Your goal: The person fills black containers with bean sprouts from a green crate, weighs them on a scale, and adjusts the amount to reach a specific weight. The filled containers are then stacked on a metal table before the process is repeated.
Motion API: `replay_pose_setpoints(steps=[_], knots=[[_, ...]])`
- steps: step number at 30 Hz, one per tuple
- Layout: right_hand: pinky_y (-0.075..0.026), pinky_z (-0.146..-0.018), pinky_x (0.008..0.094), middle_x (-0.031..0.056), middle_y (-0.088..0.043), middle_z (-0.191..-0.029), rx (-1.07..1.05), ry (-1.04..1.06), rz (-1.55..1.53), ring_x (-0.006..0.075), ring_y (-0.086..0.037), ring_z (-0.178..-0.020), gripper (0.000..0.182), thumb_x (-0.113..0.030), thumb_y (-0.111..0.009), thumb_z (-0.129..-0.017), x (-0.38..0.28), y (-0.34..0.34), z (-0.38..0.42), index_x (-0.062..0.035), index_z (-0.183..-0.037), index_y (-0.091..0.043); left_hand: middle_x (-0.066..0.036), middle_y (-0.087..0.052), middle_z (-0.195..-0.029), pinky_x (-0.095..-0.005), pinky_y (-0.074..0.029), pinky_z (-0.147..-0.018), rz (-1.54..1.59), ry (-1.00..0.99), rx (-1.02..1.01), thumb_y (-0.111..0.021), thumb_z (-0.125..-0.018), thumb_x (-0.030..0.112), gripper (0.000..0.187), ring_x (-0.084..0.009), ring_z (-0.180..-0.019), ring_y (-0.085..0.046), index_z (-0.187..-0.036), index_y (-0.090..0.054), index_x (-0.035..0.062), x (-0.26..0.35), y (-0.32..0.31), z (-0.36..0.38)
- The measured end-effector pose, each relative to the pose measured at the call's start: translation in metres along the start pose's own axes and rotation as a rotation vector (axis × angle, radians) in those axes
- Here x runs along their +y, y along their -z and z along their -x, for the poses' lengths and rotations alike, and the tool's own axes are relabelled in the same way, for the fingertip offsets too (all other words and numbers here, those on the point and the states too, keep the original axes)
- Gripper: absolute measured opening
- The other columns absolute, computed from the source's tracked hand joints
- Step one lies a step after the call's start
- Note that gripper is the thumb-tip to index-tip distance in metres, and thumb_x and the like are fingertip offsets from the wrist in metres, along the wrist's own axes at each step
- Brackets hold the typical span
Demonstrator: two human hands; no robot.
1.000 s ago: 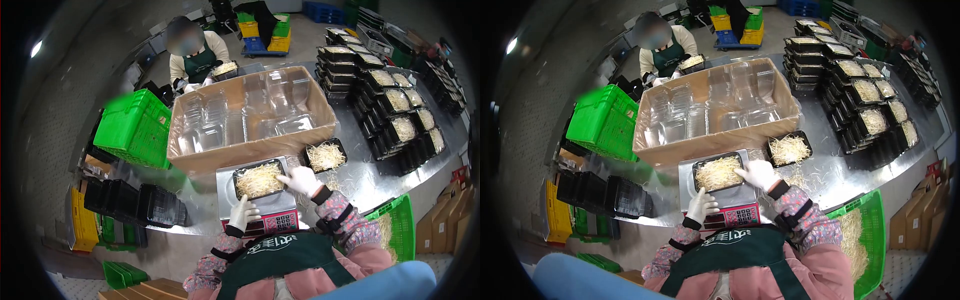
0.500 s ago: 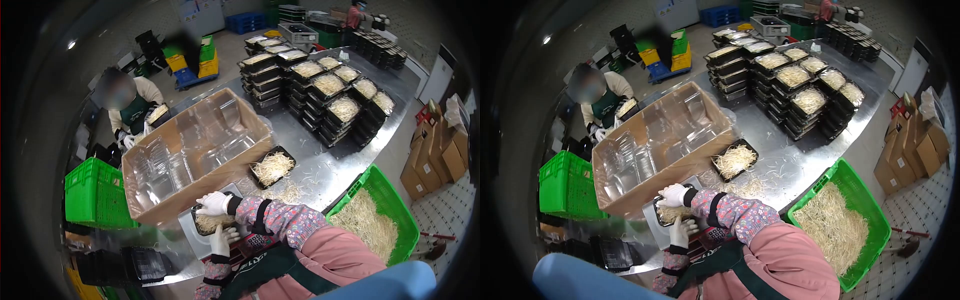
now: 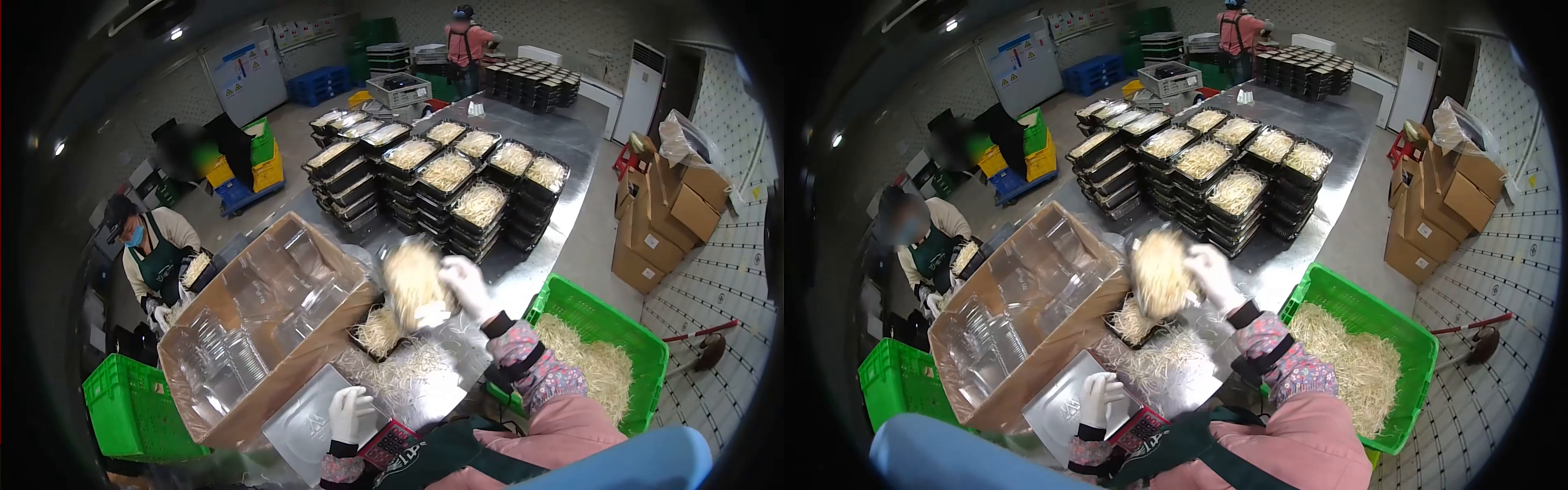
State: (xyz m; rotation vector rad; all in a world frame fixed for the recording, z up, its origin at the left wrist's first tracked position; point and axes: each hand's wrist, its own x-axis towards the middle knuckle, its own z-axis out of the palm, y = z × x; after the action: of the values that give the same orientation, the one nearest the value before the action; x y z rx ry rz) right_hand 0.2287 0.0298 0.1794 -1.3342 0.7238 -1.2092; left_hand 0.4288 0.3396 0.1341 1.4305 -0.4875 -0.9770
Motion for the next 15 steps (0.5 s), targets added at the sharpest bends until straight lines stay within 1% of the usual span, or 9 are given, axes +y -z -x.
replay_pose_setpoints(steps=[2,4,6,8,9,12,13,14,15], knots=[[-0.037,-0.060,0.0188,-0.0071,-0.048,-0.076,0.289,0.177,-0.114,0.0024,-0.043,-0.067,0.025,-0.007,-0.071,-0.083,-0.015,0.044,-0.053,-0.0026,-0.105,-0.060,-0.013,-0.062,-0.109,-0.0332,-0.060,-0.067,-0.010,0.010,-0.003,-0.050,-0.097,0.012,0.020,-0.0221,-0.093,-0.067,-0.111,-0.056,-0.0011,0.001,-0.008,-0.016],[-0.037,-0.059,0.0190,-0.0058,-0.051,-0.075,0.533,0.304,-0.091,0.0029,-0.044,-0.067,0.024,-0.006,-0.068,-0.084,-0.023,0.082,-0.105,-0.0015,-0.104,-0.057,-0.012,-0.059,-0.113,-0.0326,-0.059,-0.068,-0.004,-0.020,0.026,-0.052,-0.097,0.012,0.023,-0.0208,-0.095,-0.065,-0.116,-0.055,-0.0014,-0.002,-0.014,-0.030],[-0.047,-0.055,0.0232,0.0013,-0.057,-0.081,0.594,0.229,0.024,0.0094,-0.054,-0.063,0.032,-0.011,-0.069,-0.084,0.012,0.133,-0.162,-0.0016,-0.111,-0.053,-0.011,-0.057,-0.115,-0.0321,-0.059,-0.070,-0.010,-0.013,0.021,-0.054,-0.096,0.012,0.027,-0.0199,-0.097,-0.063,-0.120,-0.054,-0.0009,-0.003,-0.020,-0.043],[-0.048,-0.042,0.0294,0.0053,-0.057,-0.080,0.658,-0.141,0.129,0.0136,-0.053,-0.052,0.043,-0.017,-0.073,-0.081,0.012,0.141,-0.178,-0.0008,-0.113,-0.049,-0.010,-0.058,-0.115,-0.0317,-0.059,-0.071,-0.034,-0.028,0.075,-0.055,-0.096,0.011,0.028,-0.0198,-0.097,-0.062,-0.121,-0.053,-0.0004,-0.002,-0.030,-0.053],[-0.048,-0.038,0.0335,0.0082,-0.057,-0.079,0.582,-0.197,-0.007,0.0161,-0.053,-0.048,0.055,-0.023,-0.076,-0.079,0.011,0.147,-0.184,0.0004,-0.119,-0.046,-0.010,-0.057,-0.117,-0.0318,-0.058,-0.071,-0.038,-0.004,0.080,-0.057,-0.095,0.012,0.031,-0.0193,-0.099,-0.060,-0.124,-0.052,0.0011,-0.005,-0.032,-0.060],[-0.048,-0.037,0.0326,0.0077,-0.056,-0.077,0.649,-0.209,0.097,0.0169,-0.054,-0.049,0.060,-0.026,-0.076,-0.080,-0.002,0.132,-0.183,0.0004,-0.123,-0.045,-0.010,-0.056,-0.118,-0.0317,-0.058,-0.071,-0.107,-0.024,0.151,-0.059,-0.094,0.014,0.038,-0.0189,-0.100,-0.058,-0.129,-0.049,0.0029,-0.022,-0.032,-0.075],[-0.052,-0.047,0.0364,0.0089,-0.057,-0.079,0.657,-0.232,0.248,0.0181,-0.057,-0.055,0.062,-0.033,-0.076,-0.080,-0.017,0.126,-0.171,0.0017,-0.124,-0.047,-0.010,-0.056,-0.118,-0.0317,-0.058,-0.071,-0.109,-0.021,0.149,-0.059,-0.094,0.014,0.038,-0.0189,-0.100,-0.058,-0.129,-0.049,0.0029,-0.027,-0.031,-0.076],[-0.052,-0.047,0.0364,0.0089,-0.057,-0.079,0.661,-0.234,0.249,0.0181,-0.057,-0.055,0.062,-0.033,-0.076,-0.080,-0.018,0.132,-0.167,0.0017,-0.124,-0.047,-0.010,-0.053,-0.122,-0.0319,-0.057,-0.071,-0.114,0.009,0.164,-0.061,-0.093,0.015,0.041,-0.0191,-0.102,-0.057,-0.131,-0.048,0.0037,-0.032,-0.030,-0.077],[-0.053,-0.056,0.0372,0.0099,-0.058,-0.082,0.697,-0.074,0.513,0.0184,-0.059,-0.059,0.061,-0.036,-0.075,-0.080,-0.021,0.139,-0.165,0.0016,-0.122,-0.050,-0.010,-0.050,-0.126,-0.0321,-0.057,-0.072,-0.117,0.036,0.181,-0.062,-0.092,0.016,0.045,-0.0193,-0.104,-0.056,-0.133,-0.046,0.0045,-0.035,-0.029,-0.080]])
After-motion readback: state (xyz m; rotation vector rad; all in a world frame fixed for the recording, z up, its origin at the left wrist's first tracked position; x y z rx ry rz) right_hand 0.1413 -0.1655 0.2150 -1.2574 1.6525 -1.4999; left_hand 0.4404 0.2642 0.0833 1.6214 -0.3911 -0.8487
